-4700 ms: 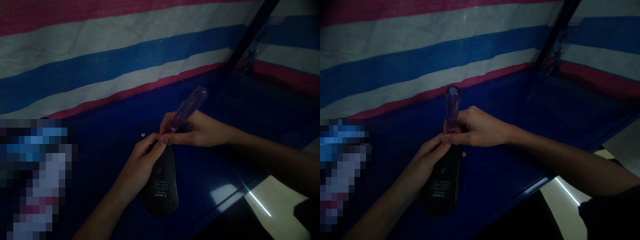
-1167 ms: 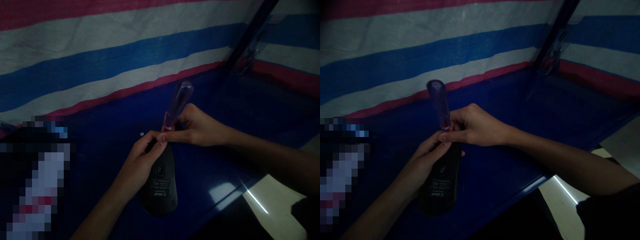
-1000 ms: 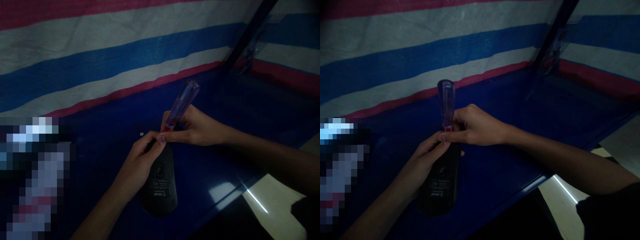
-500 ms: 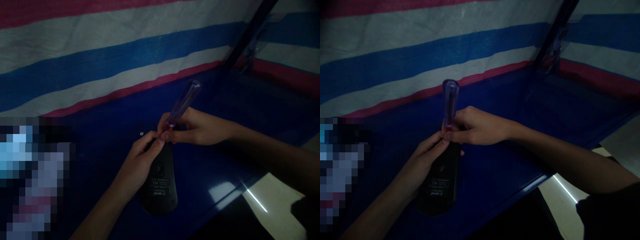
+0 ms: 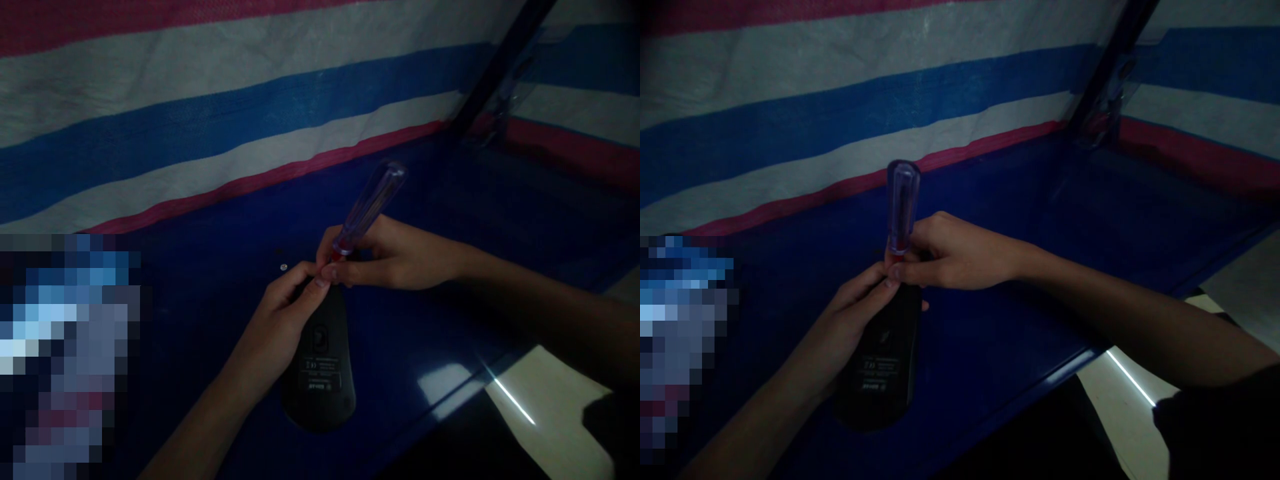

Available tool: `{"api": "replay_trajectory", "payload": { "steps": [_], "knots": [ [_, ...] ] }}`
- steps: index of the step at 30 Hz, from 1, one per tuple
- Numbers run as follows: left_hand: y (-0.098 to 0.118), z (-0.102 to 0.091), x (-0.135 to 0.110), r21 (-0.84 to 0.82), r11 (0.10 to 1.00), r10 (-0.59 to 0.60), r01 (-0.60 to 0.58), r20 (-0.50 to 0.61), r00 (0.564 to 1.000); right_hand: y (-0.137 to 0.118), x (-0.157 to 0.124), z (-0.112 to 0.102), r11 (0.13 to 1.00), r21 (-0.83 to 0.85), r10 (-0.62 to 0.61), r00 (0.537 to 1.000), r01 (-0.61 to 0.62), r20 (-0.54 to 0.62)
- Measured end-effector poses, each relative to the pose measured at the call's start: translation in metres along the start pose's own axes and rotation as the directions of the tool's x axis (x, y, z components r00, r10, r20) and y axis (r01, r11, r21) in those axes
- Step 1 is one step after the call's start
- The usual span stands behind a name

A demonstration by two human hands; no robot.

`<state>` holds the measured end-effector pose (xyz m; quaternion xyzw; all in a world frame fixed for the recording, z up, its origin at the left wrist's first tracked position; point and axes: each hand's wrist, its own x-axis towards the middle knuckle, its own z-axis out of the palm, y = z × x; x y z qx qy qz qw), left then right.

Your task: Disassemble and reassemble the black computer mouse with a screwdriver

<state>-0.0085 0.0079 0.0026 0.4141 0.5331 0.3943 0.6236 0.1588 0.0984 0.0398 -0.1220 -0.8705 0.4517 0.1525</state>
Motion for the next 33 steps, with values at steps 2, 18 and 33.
{"api": "replay_trajectory", "payload": {
  "steps": [2,18,33],
  "knots": [
    [0.0004,0.0005,0.0001,0.006,1.0,-0.005,0.005,-0.008,1.0,0.0001,-0.0001,-0.0001,1.0,-0.019,0.01,1.0,-0.01,0.004],
    [-0.0005,-0.0009,-0.0013,0.016,1.0,0.012,-0.012,-0.003,1.0,0.0007,0.0003,-0.0011,0.998,-0.07,-0.002,1.0,0.002,0.005],
    [-0.0006,-0.0002,-0.0008,0.037,0.999,0.024,-0.023,-0.014,1.0,-0.0003,0.0003,-0.0008,0.997,-0.072,0.005,1.0,-0.006,-0.007]
  ]
}}
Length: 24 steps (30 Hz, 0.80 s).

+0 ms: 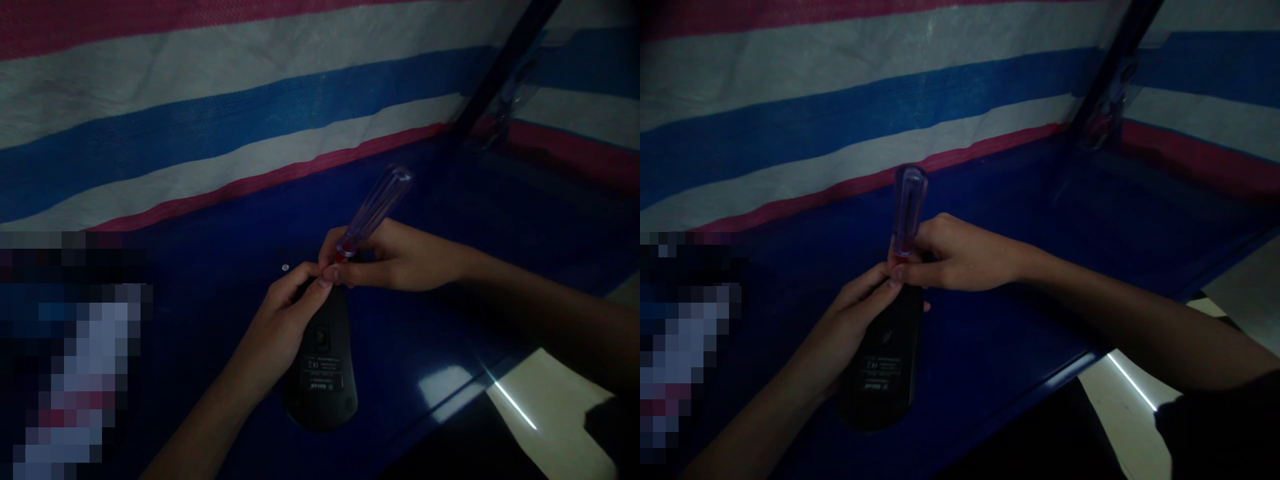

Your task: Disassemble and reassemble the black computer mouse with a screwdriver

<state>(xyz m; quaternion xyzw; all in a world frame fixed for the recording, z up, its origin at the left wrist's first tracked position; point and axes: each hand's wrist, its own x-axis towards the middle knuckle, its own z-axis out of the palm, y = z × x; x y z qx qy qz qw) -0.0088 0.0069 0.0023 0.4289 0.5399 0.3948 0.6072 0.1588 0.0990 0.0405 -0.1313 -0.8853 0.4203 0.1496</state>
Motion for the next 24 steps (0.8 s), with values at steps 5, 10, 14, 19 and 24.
{"api": "replay_trajectory", "payload": {
  "steps": [5,10,14,19,24],
  "knots": [
    [0.0005,-0.0001,-0.0006,-0.003,1.0,0.006,-0.006,0.007,1.0,0.0002,-0.0002,0.0005,1.0,0.013,-0.014,1.0,0.014,-0.001],
    [0.0005,-0.0002,-0.0005,-0.018,1.0,-0.004,0.005,0.001,1.0,0.0009,-0.0006,0.0003,1.0,-0.006,0.015,1.0,-0.015,-0.002],
    [0.0001,0.0001,0.0003,-0.016,1.0,-0.013,0.013,0.001,1.0,0.0007,-0.0006,0.0,1.0,-0.013,0.024,1.0,-0.024,-0.001],
    [0.0009,0.0002,-0.0006,-0.031,0.999,-0.008,0.008,0.009,1.0,0.0002,-0.0005,-0.0002,1.0,0.01,0.002,1.0,-0.002,0.015],
    [-0.0008,-0.0006,-0.0006,-0.023,1.0,-0.01,0.01,0.01,1.0,0.0004,-0.0004,-0.0006,1.0,-0.016,-0.002,1.0,0.002,0.01]
  ]
}}
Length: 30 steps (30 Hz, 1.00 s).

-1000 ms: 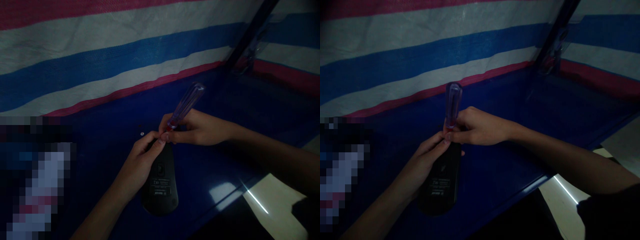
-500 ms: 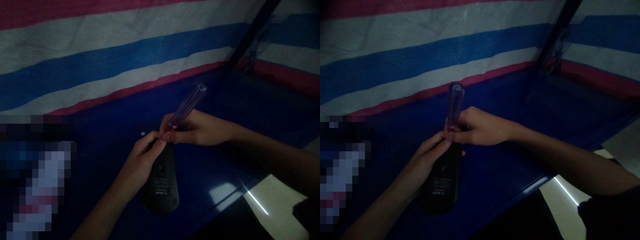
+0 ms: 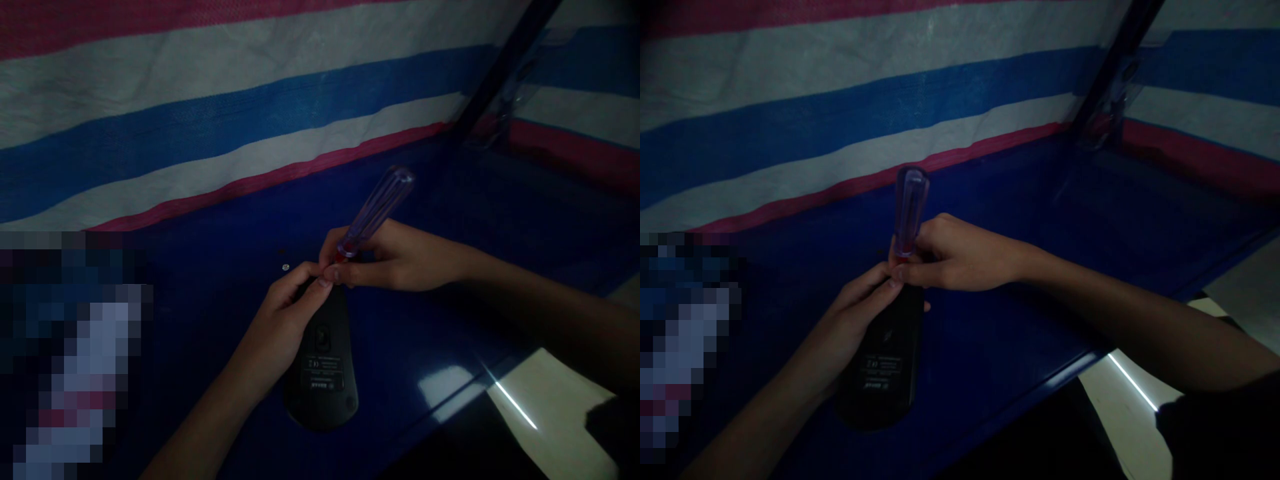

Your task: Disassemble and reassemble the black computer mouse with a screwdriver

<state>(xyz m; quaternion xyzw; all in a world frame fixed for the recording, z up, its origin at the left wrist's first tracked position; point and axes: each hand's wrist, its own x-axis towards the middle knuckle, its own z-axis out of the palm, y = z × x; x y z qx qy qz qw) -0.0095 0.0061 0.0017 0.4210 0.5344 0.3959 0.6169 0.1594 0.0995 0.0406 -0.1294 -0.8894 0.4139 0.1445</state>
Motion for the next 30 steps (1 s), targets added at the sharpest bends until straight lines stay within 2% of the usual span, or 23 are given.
{"api": "replay_trajectory", "payload": {
  "steps": [12,18,25,30],
  "knots": [
    [0.002,0.0005,0.0009,0.015,1.0,-0.007,0.007,-0.002,1.0,-0.0008,0.0002,0.0013,1.0,-0.008,0.006,1.0,-0.006,-0.018],
    [0.0002,0.0003,0.0014,0.022,1.0,-0.003,0.003,-0.012,1.0,0.0,0.0004,0.0007,0.999,-0.01,-0.037,0.999,0.037,-0.007],
    [0.0004,0.002,0.0001,-0.016,1.0,0.002,-0.003,-0.061,0.998,0.0013,0.0012,0.0057,0.992,-0.116,0.03,0.987,-0.049,-0.159],
    [0.0005,0.0035,-0.001,-0.06,0.998,0.005,-0.008,-0.052,0.999,0.003,0.0028,0.0073,0.993,-0.088,0.062,0.973,-0.084,-0.224]
  ]
}}
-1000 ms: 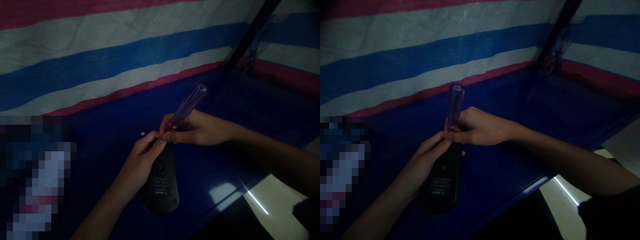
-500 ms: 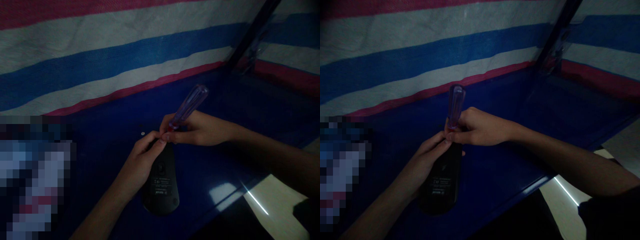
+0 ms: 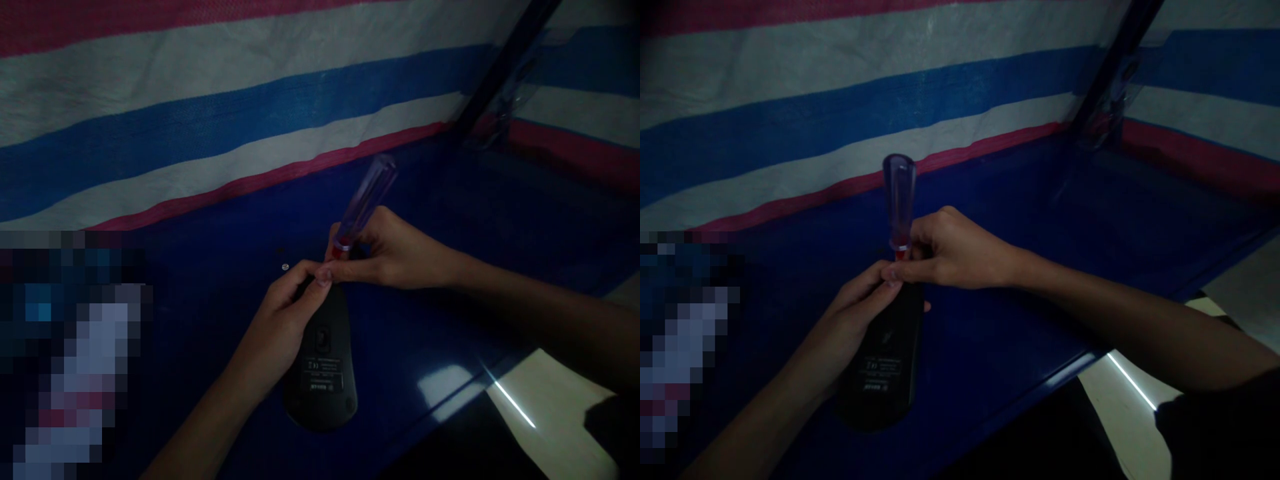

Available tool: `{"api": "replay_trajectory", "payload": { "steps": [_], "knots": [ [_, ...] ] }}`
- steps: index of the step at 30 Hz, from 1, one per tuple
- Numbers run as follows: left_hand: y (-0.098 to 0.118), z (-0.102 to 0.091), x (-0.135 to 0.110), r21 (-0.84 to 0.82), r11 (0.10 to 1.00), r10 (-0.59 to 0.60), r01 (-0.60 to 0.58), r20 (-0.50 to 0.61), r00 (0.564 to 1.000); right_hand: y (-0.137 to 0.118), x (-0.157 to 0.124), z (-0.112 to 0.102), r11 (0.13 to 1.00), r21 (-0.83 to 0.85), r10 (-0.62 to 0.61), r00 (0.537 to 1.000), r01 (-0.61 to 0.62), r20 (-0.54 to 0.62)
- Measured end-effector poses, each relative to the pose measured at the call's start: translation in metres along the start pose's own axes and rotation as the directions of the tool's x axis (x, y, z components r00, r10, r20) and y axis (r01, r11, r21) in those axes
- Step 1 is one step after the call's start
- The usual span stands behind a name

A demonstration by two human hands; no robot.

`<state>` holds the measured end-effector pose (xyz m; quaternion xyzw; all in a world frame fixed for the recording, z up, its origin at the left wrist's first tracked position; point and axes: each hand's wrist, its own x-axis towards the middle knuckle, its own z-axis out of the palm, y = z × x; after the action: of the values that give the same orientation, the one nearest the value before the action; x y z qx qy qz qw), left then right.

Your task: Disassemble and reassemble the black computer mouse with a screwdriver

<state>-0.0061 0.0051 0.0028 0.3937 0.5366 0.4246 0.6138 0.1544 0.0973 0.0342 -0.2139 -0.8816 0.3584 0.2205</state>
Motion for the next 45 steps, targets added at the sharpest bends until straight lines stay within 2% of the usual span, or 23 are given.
{"api": "replay_trajectory", "payload": {
  "steps": [6,12,20,24,28,30,33,34,36,38,41,45],
  "knots": [
    [0.0,0.0,0.001,-0.02,1.0,0.023,-0.023,0.003,1.0,-0.003,0.0,-0.003,0.96,0.278,-0.005,0.996,-0.021,0.09],
    [0.0,-0.001,0.001,-0.001,1.0,-0.024,0.024,-0.025,0.999,-0.004,0.0,-0.003,0.957,0.291,-0.017,0.998,0.0,0.058],
    [0.002,0.001,0.001,-0.016,0.999,-0.034,0.034,-0.014,0.999,-0.011,0.001,-0.007,0.886,0.463,0.042,0.999,-0.021,-0.035],
    [0.004,0.001,0.0,-0.005,1.0,-0.031,0.031,-0.014,0.999,-0.009,0.003,-0.011,0.903,0.43,0.074,0.991,-0.02,-0.109],
    [0.005,0.001,0.0,0.018,1.0,-0.022,0.022,-0.022,1.0,0.002,0.005,-0.016,0.938,0.346,0.08,0.99,-0.035,-0.118],
    [0.005,0.001,0.0,0.019,1.0,-0.018,0.018,-0.026,0.999,0.012,0.006,-0.018,0.966,0.258,0.041,0.994,-0.014,-0.097],
    [0.004,0.001,0.0,0.009,1.0,-0.015,0.016,-0.033,0.999,0.029,0.006,-0.022,0.991,-0.083,-0.112,0.993,0.108,-0.049],
    [0.004,0.002,0.0,0.005,1.0,-0.02,0.02,-0.038,0.999,0.034,0.006,-0.022,0.959,-0.238,-0.158,0.987,0.155,0.006],
    [0.005,0.003,0.0,0.002,1.0,-0.029,0.029,-0.043,0.999,0.044,0.007,-0.023,0.829,-0.502,-0.195,0.969,0.246,0.153],
    [0.006,0.004,-0.001,0.006,1.0,-0.027,0.027,-0.045,0.999,0.051,0.007,-0.022,0.705,-0.647,-0.168,0.955,0.291,0.246],
    [0.007,0.004,-0.002,0.018,1.0,-0.019,0.02,-0.051,0.999,0.055,0.009,-0.018,0.601,-0.744,-0.116,0.953,0.292,0.28],
    [0.006,0.003,-0.002,0.013,1.0,-0.02,0.021,-0.031,0.999,0.053,0.01,-0.011,0.547,-0.781,-0.089,0.948,0.302,0.305]
  ]
}}
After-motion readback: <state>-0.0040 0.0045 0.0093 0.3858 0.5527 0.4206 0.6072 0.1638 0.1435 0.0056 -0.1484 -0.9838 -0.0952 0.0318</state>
